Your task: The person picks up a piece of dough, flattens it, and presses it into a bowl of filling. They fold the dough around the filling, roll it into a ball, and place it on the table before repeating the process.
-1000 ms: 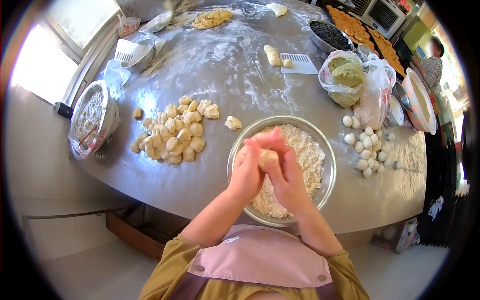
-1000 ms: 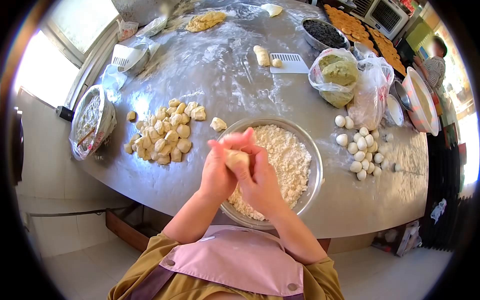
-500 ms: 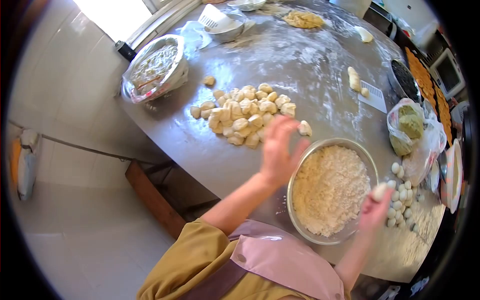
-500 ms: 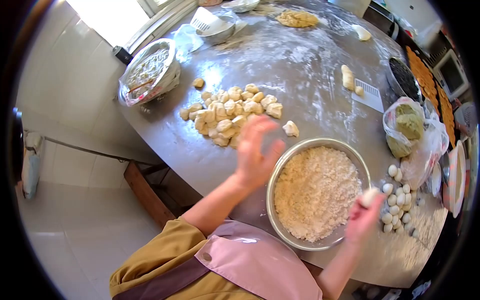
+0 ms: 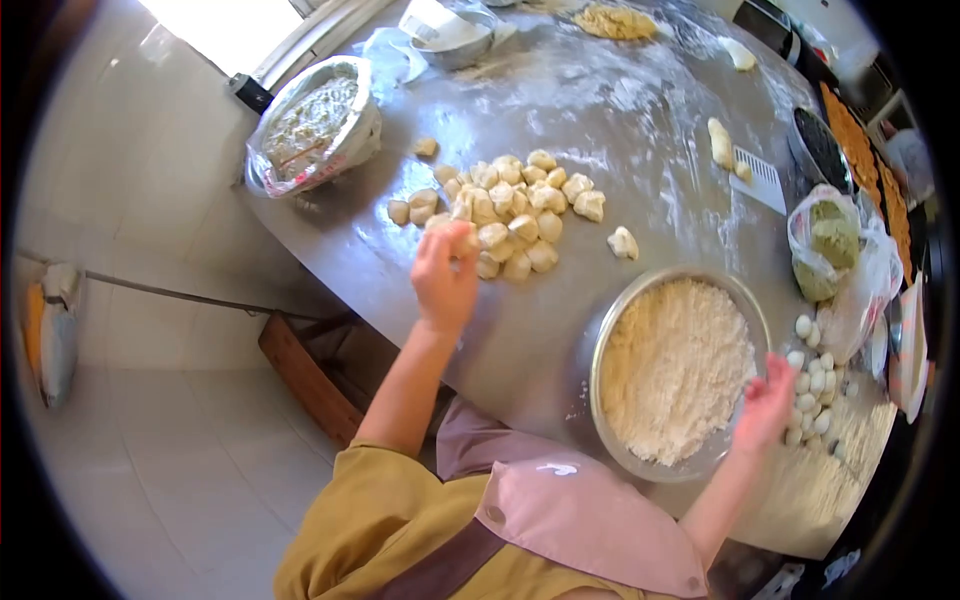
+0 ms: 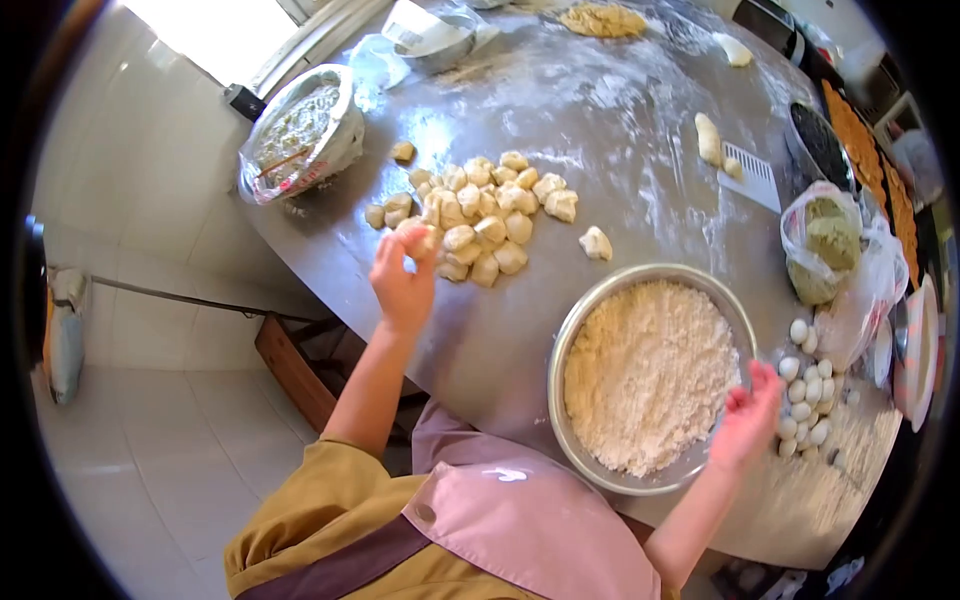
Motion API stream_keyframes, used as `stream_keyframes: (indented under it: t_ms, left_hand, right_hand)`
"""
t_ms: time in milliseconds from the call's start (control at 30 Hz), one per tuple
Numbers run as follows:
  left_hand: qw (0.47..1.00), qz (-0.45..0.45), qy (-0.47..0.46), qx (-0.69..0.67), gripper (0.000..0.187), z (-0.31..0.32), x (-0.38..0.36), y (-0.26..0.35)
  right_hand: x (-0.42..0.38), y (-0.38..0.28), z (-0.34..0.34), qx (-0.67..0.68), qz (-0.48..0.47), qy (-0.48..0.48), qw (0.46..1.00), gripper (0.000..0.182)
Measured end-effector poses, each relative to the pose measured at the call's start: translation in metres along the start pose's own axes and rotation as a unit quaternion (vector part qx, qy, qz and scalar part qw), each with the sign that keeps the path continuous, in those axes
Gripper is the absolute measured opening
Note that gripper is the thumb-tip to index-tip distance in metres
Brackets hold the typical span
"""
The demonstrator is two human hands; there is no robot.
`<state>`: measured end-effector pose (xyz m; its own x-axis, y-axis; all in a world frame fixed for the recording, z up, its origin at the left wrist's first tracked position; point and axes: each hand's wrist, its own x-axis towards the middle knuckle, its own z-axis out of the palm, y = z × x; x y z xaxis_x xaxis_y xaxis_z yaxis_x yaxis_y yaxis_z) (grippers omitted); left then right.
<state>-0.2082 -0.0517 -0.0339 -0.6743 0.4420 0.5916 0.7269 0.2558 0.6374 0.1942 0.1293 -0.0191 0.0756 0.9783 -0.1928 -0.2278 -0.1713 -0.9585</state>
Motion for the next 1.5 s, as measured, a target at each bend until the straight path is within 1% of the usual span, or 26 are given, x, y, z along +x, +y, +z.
stream_keyframes:
  t_ms: [67,100,167,200,267,400,500,600,700,800,833,900,933,1000,1033,1067,1133,1167,1267,1300,1400,1500]
  left_hand:
    - [0.993,0.065,-0.049,-0.080,0.028,0.013,-0.038,0.019]
    - [0.985,0.087,-0.126,-0.084,0.031,0.019,-0.056,0.023]
    - [0.948,0.130,-0.276,-0.090,0.036,0.028,-0.090,0.026]
    - [0.947,0.099,-0.294,-0.081,0.038,0.024,-0.101,0.030]
    - [0.941,0.042,-0.331,-0.059,0.042,0.015,-0.114,0.035]
    - [0.941,-0.073,-0.316,-0.102,0.048,0.005,-0.117,0.039]
    - [0.962,-0.080,-0.254,-0.052,0.049,0.018,-0.121,0.042]
    - [0.962,-0.085,-0.256,-0.048,0.050,0.028,-0.118,0.049]
    - [0.944,-0.110,-0.308,-0.041,0.050,0.026,-0.116,0.047]
    - [0.966,-0.018,-0.259,0.010,0.050,0.031,-0.118,0.049]
    - [0.966,-0.001,-0.256,0.031,0.049,0.034,-0.115,0.055]
    - [0.966,0.033,-0.248,0.061,0.047,0.040,-0.105,0.068]
    - [0.964,0.029,-0.262,0.043,0.041,0.048,-0.105,0.067]
    - [0.955,0.066,-0.287,0.040,0.033,0.062,-0.109,0.056]
    - [0.956,0.077,-0.279,0.041,0.025,0.067,-0.112,0.055]
    - [0.960,0.090,-0.263,0.032,0.023,0.069,-0.115,0.053]
    - [0.959,0.070,-0.276,0.007,0.027,0.068,-0.115,0.058]
    - [0.955,0.083,-0.284,0.015,0.029,0.067,-0.116,0.056]
    - [0.942,0.109,-0.311,0.060,0.036,0.062,-0.120,0.051]
    - [0.935,0.109,-0.327,0.088,0.040,0.058,-0.121,0.052]
    - [0.909,0.091,-0.383,0.137,0.057,0.050,-0.112,0.063]
    - [0.889,0.084,-0.419,0.161,0.073,0.050,-0.107,0.061]
  right_hand:
    - [-0.015,0.005,0.020,-0.043,0.023,-0.016,0.999,0.043]
    - [-0.020,0.006,0.028,-0.064,0.034,-0.024,0.997,0.041]
    - [-0.026,0.001,0.036,-0.128,-0.029,-0.034,0.991,0.039]
    - [-0.027,0.000,0.037,-0.157,-0.058,-0.039,0.985,0.038]
    - [-0.027,0.002,0.032,-0.160,-0.057,-0.036,0.985,0.035]
    - [-0.024,0.010,0.026,-0.169,-0.039,-0.040,0.984,0.032]
    - [-0.023,0.006,0.032,-0.194,-0.046,-0.039,0.979,0.030]
    - [-0.027,0.003,0.038,-0.247,-0.064,-0.061,0.965,0.027]
    - [-0.030,0.009,0.036,-0.267,-0.074,-0.083,0.957,0.022]
    - [-0.032,0.006,0.041,-0.288,-0.052,-0.078,0.953,0.021]
    - [-0.028,0.010,0.039,-0.272,-0.042,-0.084,0.958,0.019]
    - [-0.024,0.012,0.037,-0.291,-0.062,-0.099,0.950,0.021]
    - [-0.023,0.014,0.036,-0.301,-0.071,-0.107,0.945,0.022]
    - [-0.022,0.020,0.032,-0.360,-0.102,-0.103,0.922,0.024]
    - [-0.022,0.020,0.033,-0.388,-0.117,-0.103,0.908,0.025]
    - [-0.022,0.016,0.034,-0.421,-0.153,-0.113,0.887,0.026]
    - [-0.025,0.010,0.037,-0.481,-0.215,-0.137,0.838,0.029]
    - [-0.023,0.005,0.039,-0.520,-0.231,-0.152,0.808,0.033]
    - [-0.014,-0.004,0.053,-0.573,-0.310,-0.199,0.732,0.038]
    - [-0.011,-0.003,0.058,-0.587,-0.300,-0.209,0.723,0.043]
    - [0.002,0.006,0.078,-0.580,-0.348,-0.263,0.688,0.044]
    - [0.001,0.021,0.097,-0.615,-0.388,-0.278,0.628,0.040]
